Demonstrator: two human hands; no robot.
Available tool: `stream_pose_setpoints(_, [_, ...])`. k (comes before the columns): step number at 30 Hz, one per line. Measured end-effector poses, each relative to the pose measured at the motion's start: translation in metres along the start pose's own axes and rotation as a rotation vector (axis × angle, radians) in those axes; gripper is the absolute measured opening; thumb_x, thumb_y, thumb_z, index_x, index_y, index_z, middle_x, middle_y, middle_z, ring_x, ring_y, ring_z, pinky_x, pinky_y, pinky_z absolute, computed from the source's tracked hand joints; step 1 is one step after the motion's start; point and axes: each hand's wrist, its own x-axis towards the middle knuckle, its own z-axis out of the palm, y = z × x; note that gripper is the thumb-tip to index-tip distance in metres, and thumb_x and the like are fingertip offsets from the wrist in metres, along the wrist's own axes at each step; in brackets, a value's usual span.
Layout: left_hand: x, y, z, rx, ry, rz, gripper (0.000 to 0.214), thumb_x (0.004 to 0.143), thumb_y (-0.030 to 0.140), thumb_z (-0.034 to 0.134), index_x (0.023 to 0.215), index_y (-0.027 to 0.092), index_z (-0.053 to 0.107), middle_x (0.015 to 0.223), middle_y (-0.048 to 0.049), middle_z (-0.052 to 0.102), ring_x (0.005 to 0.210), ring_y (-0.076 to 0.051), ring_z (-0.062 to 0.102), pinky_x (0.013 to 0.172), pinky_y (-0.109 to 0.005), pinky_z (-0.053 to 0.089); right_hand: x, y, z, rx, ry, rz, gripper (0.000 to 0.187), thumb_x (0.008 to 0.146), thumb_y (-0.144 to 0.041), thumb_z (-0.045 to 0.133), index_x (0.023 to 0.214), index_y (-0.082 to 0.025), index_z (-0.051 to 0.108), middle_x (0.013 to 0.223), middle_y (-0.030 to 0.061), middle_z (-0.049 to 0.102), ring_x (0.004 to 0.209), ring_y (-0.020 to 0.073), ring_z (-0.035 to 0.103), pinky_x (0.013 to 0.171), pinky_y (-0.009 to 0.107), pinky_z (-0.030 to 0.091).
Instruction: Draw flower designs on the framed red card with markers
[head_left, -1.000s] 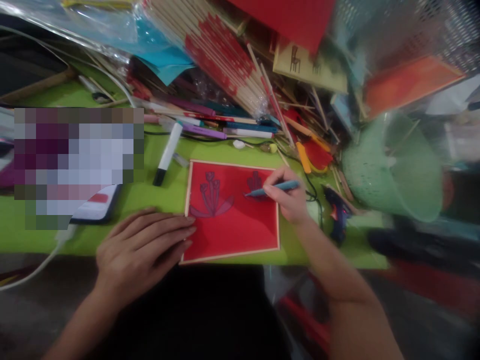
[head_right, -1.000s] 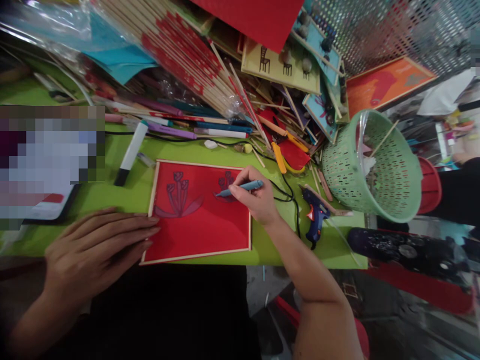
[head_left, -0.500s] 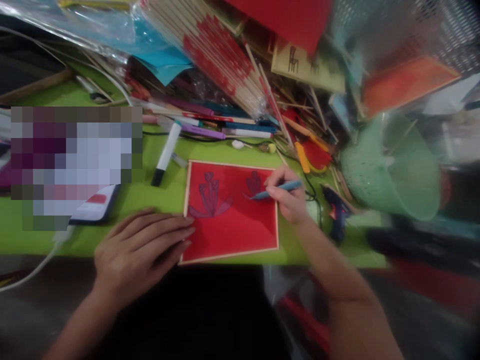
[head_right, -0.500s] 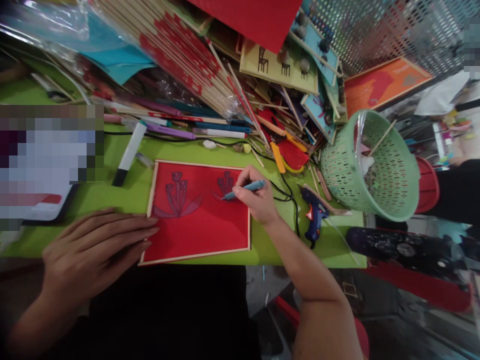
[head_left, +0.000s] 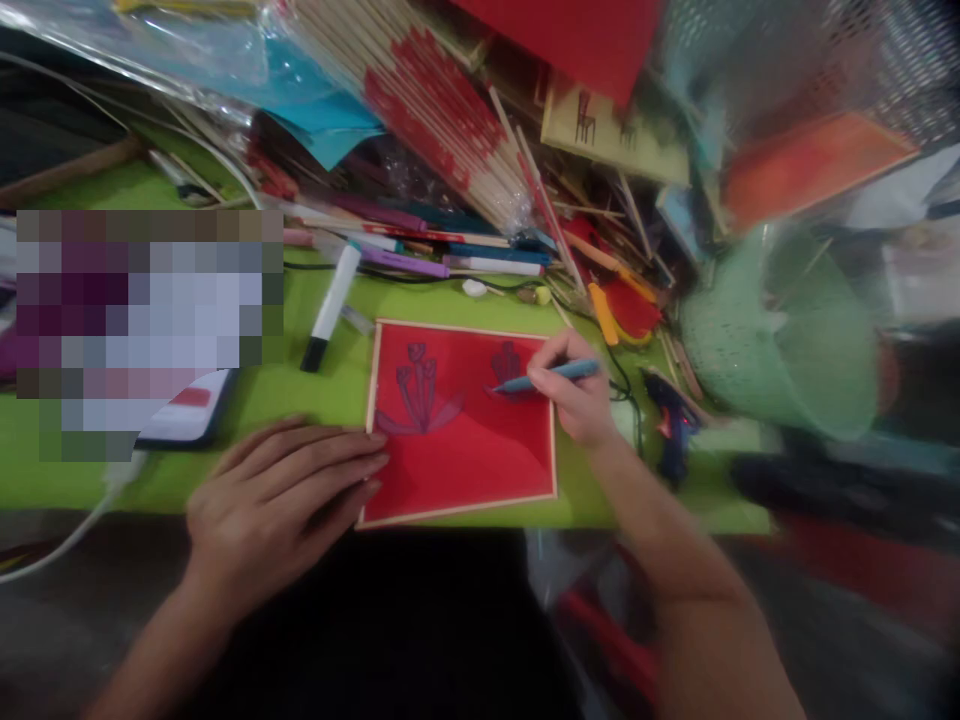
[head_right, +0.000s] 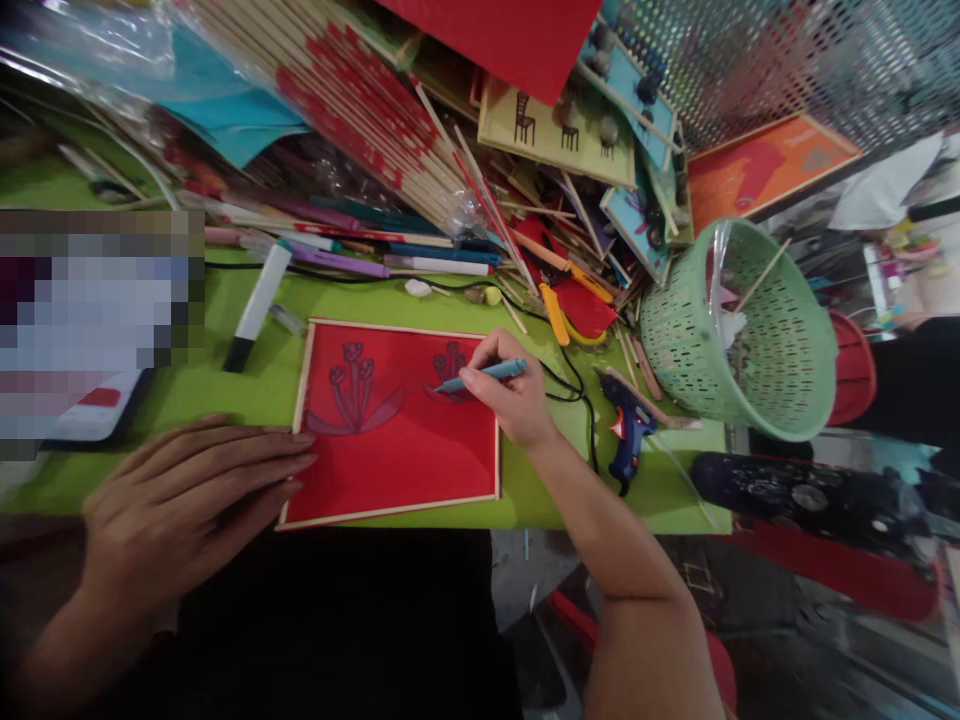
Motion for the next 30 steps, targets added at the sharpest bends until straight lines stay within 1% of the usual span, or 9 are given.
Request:
stream_pose_setpoints(8, [-0.0002, 0.0004, -0.0006, -0.001, 0.008, 0.013, 0.021, 0.095, 0.022, 0.074, 0.115, 0.030, 0.075, 0.112, 0.0025, 0.084, 0.094, -0.023, 0.079, 0.095, -0.049, 0.058, 0.0000, 0.0030, -0.0013, 0.059, 0.005, -0.016, 0.013, 0.082, -0.025, 0.073, 0.074, -0.024, 0.063, 0.069, -0.0035, 0.058, 0.065, 0.0150, 0.050, 0.063, 0.032, 0.036])
stream_pose_setpoints(12, [0.0014, 0.0005, 0.0003, -0.006, 0.008, 0.019, 0.022, 0.094, 0.021, 0.075, 0.114, 0.030, 0.075, 0.111, 0.0029, 0.084, 0.095, -0.023, 0.079, 0.095, -0.048, 0.058, 0.0005, 0.0037, -0.0015, 0.020, 0.011, -0.008, 0.013, 0.083, -0.027, 0.074, 0.075, -0.024, 0.063, 0.070, -0.0034, 0.057, 0.065, 0.0150, 0.049, 0.063, 0.032, 0.036])
stream_pose_setpoints(15, [0.0019, 0.0005, 0.0003, -0.004, 0.006, 0.009, 0.025, 0.094, 0.021, 0.075, 0.117, 0.030, 0.075, 0.111, 0.0025, 0.084, 0.094, -0.022, 0.079, 0.096, -0.048, 0.058, 0.0007, 0.0045, -0.0023, 0.037, 0.003, -0.001, 0.013, 0.082, -0.026, 0.072, 0.074, -0.024, 0.062, 0.069, -0.0038, 0.056, 0.065, 0.0150, 0.048, 0.063, 0.032, 0.035])
stream_pose_setpoints(21, [0.0000, 0.0009, -0.0017, -0.014, 0.003, -0.010, 0.024, 0.092, 0.020, 0.076, 0.114, 0.031, 0.075, 0.112, 0.0041, 0.084, 0.096, -0.022, 0.079, 0.099, -0.047, 0.058, 0.0001, 0.0064, -0.0043, 0.062, 0.009, -0.010, 0.011, 0.078, -0.023, 0.069, 0.071, -0.024, 0.061, 0.065, -0.0037, 0.055, 0.065, 0.0159, 0.050, 0.063, 0.033, 0.035])
stream_pose_setpoints(27, [0.0006, -0.0014, 0.0003, 0.003, 0.015, 0.015, 0.025, 0.090, 0.022, 0.078, 0.113, 0.031, 0.076, 0.112, 0.0057, 0.084, 0.096, -0.020, 0.079, 0.100, -0.042, 0.057, -0.0003, 0.0014, -0.0008, 0.036, -0.008, -0.004, 0.012, 0.082, -0.025, 0.073, 0.074, -0.024, 0.064, 0.069, -0.0033, 0.058, 0.064, 0.0147, 0.050, 0.061, 0.032, 0.036])
stream_pose_setpoints(30, [0.0017, -0.0021, 0.0008, 0.006, 0.013, 0.028, 0.024, 0.090, 0.021, 0.078, 0.112, 0.030, 0.076, 0.112, 0.0053, 0.084, 0.095, -0.020, 0.079, 0.099, -0.042, 0.057, -0.0003, -0.0015, 0.0009, 0.001, -0.004, -0.010, 0.013, 0.084, -0.028, 0.075, 0.076, -0.024, 0.065, 0.070, -0.0032, 0.060, 0.065, 0.0143, 0.051, 0.061, 0.031, 0.038])
